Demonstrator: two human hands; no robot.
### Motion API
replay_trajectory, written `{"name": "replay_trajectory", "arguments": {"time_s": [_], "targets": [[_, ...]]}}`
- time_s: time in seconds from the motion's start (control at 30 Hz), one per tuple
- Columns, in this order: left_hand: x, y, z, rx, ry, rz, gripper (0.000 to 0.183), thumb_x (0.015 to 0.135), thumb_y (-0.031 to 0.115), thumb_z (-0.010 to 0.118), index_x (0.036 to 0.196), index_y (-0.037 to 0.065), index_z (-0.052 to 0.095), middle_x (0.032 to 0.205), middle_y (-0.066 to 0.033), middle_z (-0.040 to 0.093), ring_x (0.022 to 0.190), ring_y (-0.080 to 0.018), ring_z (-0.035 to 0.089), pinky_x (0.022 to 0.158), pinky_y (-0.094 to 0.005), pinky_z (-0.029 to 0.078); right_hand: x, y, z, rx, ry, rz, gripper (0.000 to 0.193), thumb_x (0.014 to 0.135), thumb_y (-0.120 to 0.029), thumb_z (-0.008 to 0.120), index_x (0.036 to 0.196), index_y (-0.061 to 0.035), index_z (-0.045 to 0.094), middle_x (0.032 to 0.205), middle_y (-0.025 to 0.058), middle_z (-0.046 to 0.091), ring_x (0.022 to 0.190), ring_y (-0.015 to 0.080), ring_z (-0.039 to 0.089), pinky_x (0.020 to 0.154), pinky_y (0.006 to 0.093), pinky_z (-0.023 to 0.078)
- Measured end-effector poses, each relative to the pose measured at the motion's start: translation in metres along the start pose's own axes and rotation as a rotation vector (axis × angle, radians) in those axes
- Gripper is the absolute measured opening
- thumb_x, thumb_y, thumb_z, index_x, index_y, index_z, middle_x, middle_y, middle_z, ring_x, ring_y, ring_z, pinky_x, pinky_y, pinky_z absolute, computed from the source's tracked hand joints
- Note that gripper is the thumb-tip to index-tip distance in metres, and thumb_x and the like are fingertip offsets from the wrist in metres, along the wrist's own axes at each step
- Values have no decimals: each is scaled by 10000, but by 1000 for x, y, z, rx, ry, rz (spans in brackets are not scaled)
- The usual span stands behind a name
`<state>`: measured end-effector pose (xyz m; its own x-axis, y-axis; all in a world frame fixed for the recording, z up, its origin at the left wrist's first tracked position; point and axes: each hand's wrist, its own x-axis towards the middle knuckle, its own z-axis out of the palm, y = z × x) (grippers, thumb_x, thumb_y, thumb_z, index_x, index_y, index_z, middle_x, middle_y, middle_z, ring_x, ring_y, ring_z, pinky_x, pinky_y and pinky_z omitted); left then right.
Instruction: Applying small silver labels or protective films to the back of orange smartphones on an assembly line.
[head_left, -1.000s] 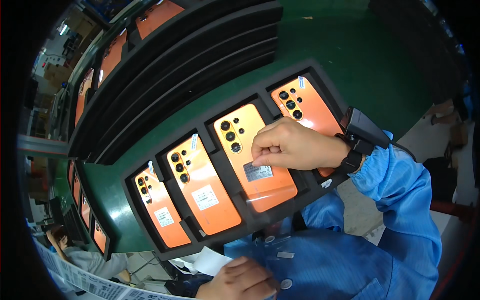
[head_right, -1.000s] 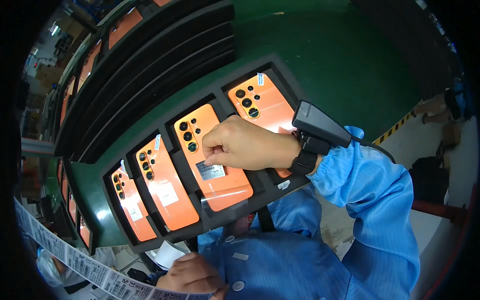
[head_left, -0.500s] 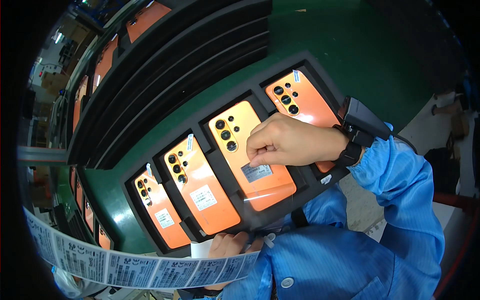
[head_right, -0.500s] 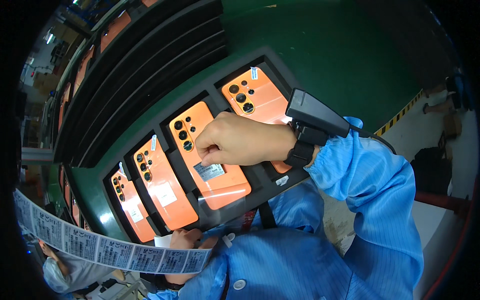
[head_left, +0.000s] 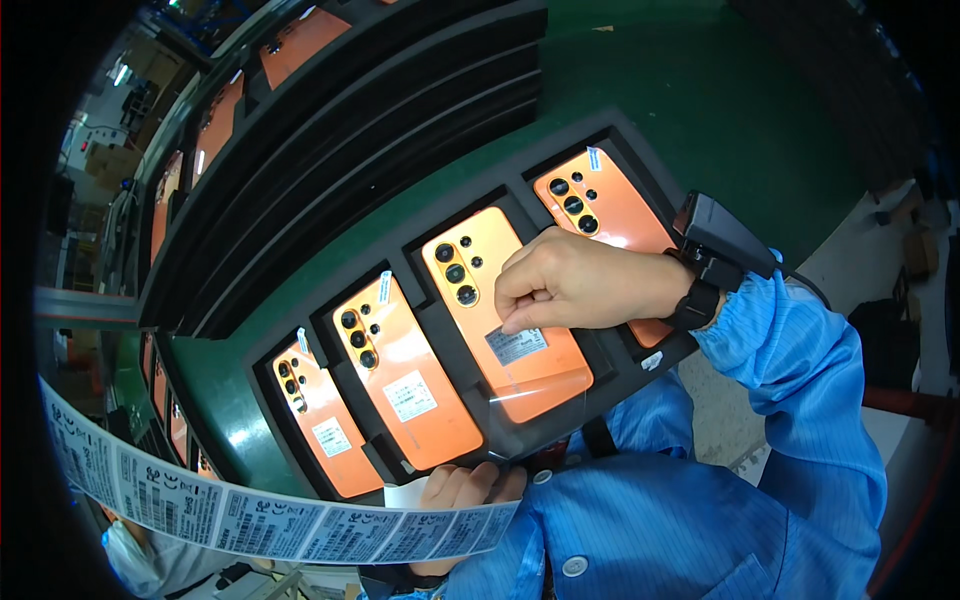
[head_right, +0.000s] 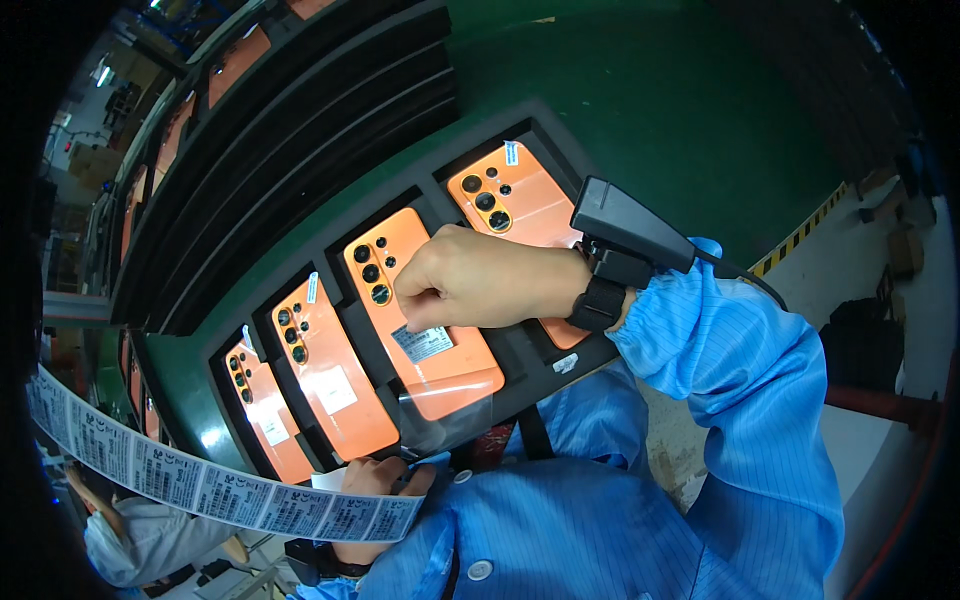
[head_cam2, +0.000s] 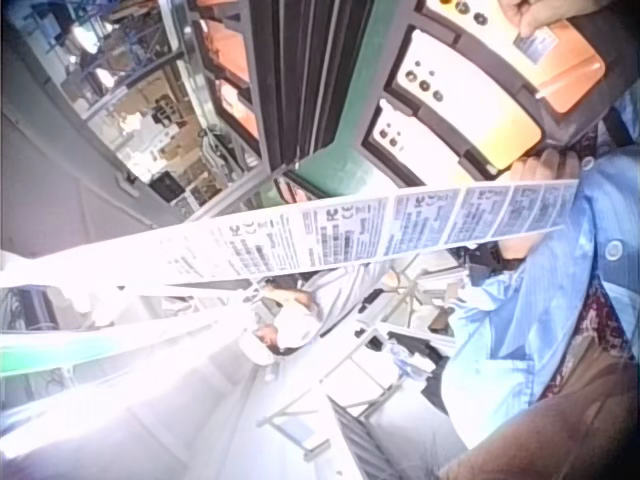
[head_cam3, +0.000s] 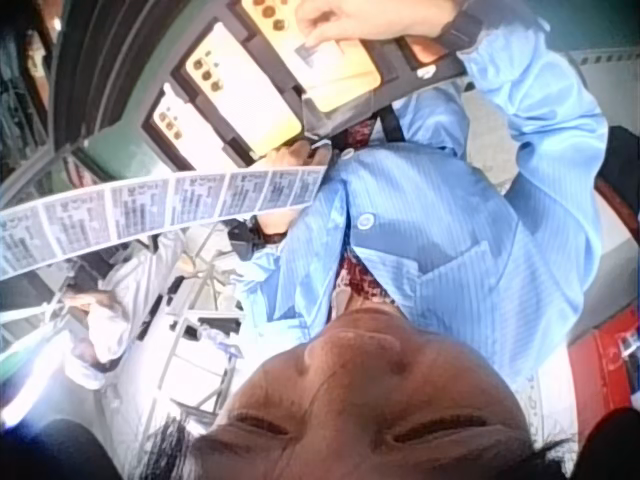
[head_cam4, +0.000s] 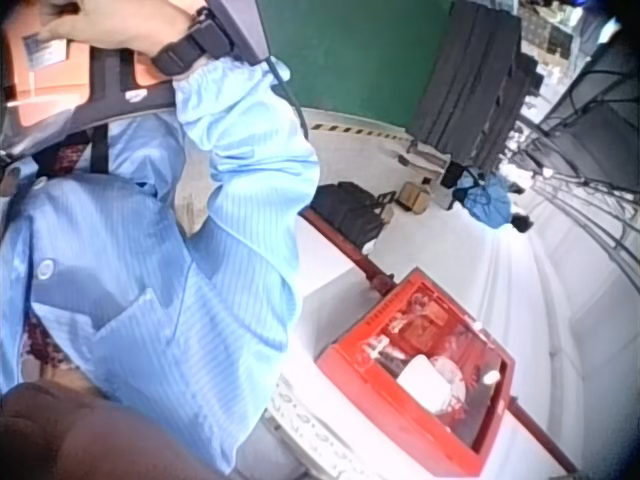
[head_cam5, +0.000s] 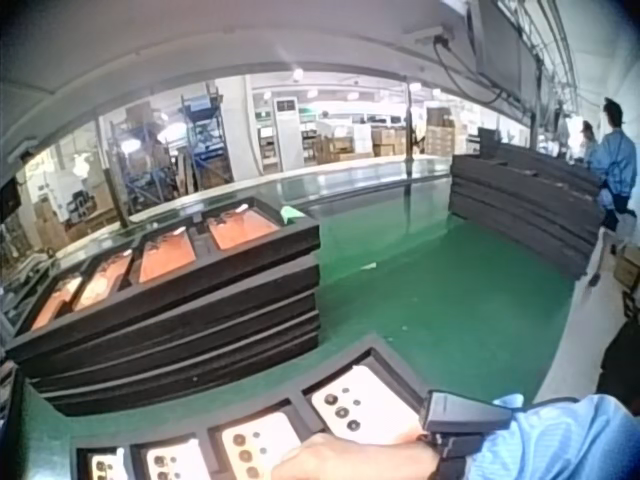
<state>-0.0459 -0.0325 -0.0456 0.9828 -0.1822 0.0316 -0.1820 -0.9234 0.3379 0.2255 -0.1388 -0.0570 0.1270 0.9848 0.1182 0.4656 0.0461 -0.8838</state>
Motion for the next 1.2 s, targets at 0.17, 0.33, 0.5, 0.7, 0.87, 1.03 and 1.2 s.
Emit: {"name": "replay_trajectory", "arguments": {"time_s": [0.17, 0.33, 0.5, 0.7, 0.87, 1.03, 1.2], "targets": [[3, -4, -4, 20, -77, 25, 307, 751, 124, 622, 1058, 129, 623, 882, -47, 547, 694, -163, 520, 630, -292, 435, 1, 1, 0, 16, -4, 0, 124, 777, -83, 644, 728, 30, 631, 618, 120, 603, 561, 204, 594, 567, 303, 451], [10, -6, -5, -14, -109, 36, 243, 756, 143, 625, 996, 104, 621, 798, -71, 544, 643, -190, 544, 575, -310, 441, 1, 1, -2, -31, -71, 54, 130, 819, -107, 652, 775, 14, 634, 688, 74, 599, 605, 159, 562, 571, 279, 435], [17, -7, -5, -161, -122, -11, 183, 756, 146, 623, 913, 54, 615, 667, -103, 508, 534, -254, 564, 481, -362, 427, 0, 2, -1, -23, -57, 30, 134, 817, -111, 655, 766, 11, 628, 689, 72, 597, 612, 161, 563, 576, 279, 433], [15, -1, -12, -294, -164, -96, 89, 762, 63, 656, 849, 64, 674, 700, -114, 594, 600, -248, 586, 522, -344, 447, 0, -1, 0, -46, -60, 2, 134, 819, -114, 651, 771, 7, 623, 716, 80, 606, 644, 194, 584, 596, 298, 452], [10, 3, -21, -501, -79, -77, 102, 737, 58, 676, 839, 60, 680, 745, -113, 607, 663, -253, 590, 582, -348, 465, -7, 9, 8, -275, 84, -238, 152, 802, -151, 673, 824, -10, 622, 764, 87, 607, 688, 236, 613, 619, 338, 488], [5, 12, -28, -599, 98, -181, 140, 732, 6, 669, 863, 54, 679, 780, -102, 607, 737, -234, 592, 641, -340, 472, -5, -4, 4, -672, -7, -206, 342, 744, -348, 710, 867, -43, 617, 820, 75, 580, 788, 251, 604, 584, 364, 479], [32, 13, -39, -876, 155, -272, 129, 742, -43, 669, 858, 11, 651, 786, -95, 618, 713, -210, 607, 645, -309, 485, 6, -11, 8, -908, 93, -206, 493, 674, -419, 745, 986, -78, 573, 912, 31, 495, 865, 218, 482, 675, 329, 455]]}}
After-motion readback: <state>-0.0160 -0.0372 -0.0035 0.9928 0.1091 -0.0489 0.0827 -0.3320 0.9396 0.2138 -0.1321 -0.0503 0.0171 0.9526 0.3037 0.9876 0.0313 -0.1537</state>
